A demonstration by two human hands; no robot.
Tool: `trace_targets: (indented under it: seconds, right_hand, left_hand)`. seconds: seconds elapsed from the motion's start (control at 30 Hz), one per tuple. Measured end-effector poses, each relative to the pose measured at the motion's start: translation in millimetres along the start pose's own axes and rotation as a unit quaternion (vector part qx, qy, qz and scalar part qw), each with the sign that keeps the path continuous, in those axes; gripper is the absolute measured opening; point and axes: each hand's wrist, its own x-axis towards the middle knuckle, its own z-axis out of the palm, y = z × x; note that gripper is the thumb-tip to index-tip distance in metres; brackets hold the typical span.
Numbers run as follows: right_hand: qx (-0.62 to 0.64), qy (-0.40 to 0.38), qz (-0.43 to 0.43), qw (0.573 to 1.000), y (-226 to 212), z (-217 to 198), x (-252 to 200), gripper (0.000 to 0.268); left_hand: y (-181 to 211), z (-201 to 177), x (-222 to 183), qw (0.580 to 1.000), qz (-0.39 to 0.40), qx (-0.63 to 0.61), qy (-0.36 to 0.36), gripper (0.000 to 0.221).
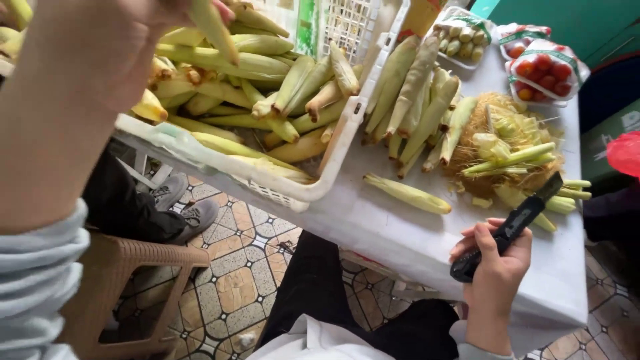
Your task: The person peels the husks and silk from baby corn by hand, trims the ends using a utility knife, and places the cleaned corn into a basket.
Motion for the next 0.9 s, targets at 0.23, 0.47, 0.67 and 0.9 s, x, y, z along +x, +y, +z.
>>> trace_targets:
  seconds: [0.23,0.47,0.67,0.9]
  right_hand:
    - [0.148,-0.152,-0.163,0.964,-84,23,-8,0.026]
    - [0.090,-0.073,-0.199,0.973,-115,8,-29,0.032]
    - [0.095,-0.106,-0.205,0.968,-100,-33,-34,0.035]
    - [0.069,-0.039,-0.220,0.972,-75,-56,-17,0.044]
  left_hand:
    - [33,146,-46,0.912,-0.081,-0.341,-0.215,0.035]
    - [9,273,-87,0.844,-0.017,-0.417,-0.338,0.037]
    - [-7,321,-94,0.868,-0.046,-0.359,-0.339,0.025]
    - [-21,357,-89,0.854,-0.096,-0.413,-0.301,0.029]
